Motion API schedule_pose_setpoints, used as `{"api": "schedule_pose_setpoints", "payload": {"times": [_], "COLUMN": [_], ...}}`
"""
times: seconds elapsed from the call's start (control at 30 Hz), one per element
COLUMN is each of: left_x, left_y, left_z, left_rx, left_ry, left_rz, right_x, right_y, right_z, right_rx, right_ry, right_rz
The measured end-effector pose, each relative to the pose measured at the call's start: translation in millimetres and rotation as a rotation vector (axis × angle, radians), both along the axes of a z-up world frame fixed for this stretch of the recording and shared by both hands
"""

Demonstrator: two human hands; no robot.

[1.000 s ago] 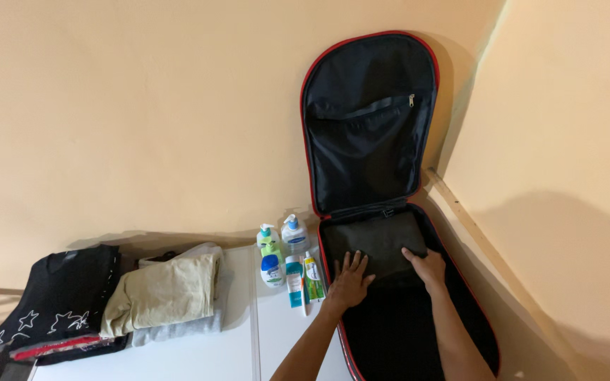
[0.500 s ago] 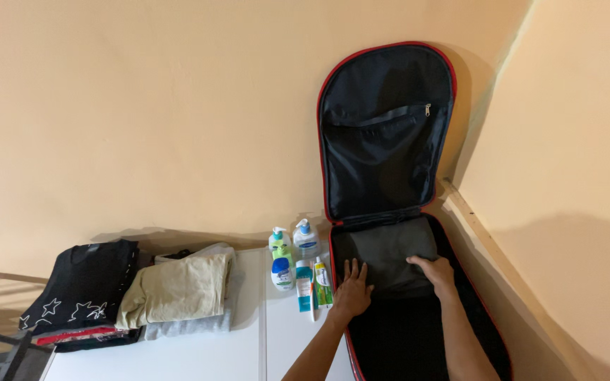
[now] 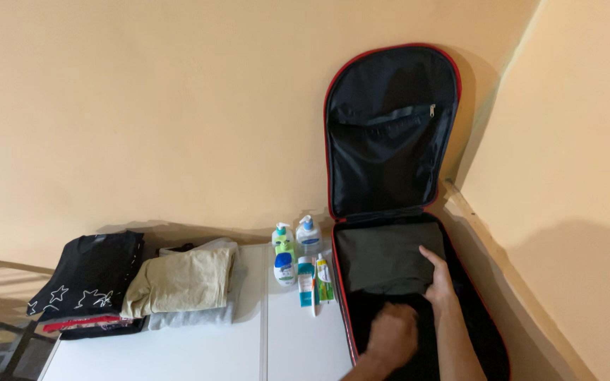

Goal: The person unpacks a suitcase placed on a white cabinet, removing folded clothes and toiletries one by one. The person stacks the clothes on the cabinet surface and leaves the toiletries beside the suitcase. The suitcase is then closed.

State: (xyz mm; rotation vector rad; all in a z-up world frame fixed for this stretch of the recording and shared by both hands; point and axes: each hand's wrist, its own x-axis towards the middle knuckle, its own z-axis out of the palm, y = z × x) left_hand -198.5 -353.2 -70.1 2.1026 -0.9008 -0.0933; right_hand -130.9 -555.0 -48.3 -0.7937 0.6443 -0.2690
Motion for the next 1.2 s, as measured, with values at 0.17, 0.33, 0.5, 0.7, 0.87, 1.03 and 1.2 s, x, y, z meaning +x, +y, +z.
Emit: {"api": "schedule_pose_setpoints", "payload": {"times": [0.17, 0.33, 0.5, 0.7, 0.87, 1.03, 1.2], "left_x": [7, 62, 89, 111, 116, 129, 130], "left_y": [-38, -50, -46, -39, -10, 26, 68], "left_z": [-65, -88, -63, -37, -15, 8, 25], "left_rx": [-0.157, -0.873, -1.637, -1.623, -1.766, -1.806, -1.85], "left_ry": [0.92, 1.61, 1.256, 1.152, 1.357, 1.203, 1.08], "left_rz": [-0.267, -0.027, -0.583, -0.353, -0.092, -0.096, -0.079], "right_x": [-25, -73, -97, -99, -93, -86, -64], "right_y": [17, 30, 39, 45, 53, 71, 97], "right_z": [24, 53, 64, 62, 66, 78, 88], "right_rx": [0.06, 0.15, 0.256, 0.23, 0.201, 0.213, 0.197], "right_ry": [-0.172, -0.331, -0.446, -0.336, -0.353, -0.371, -0.443], "right_rz": [-0.029, -0.068, -0.07, -0.136, -0.107, -0.065, 0.047]}}
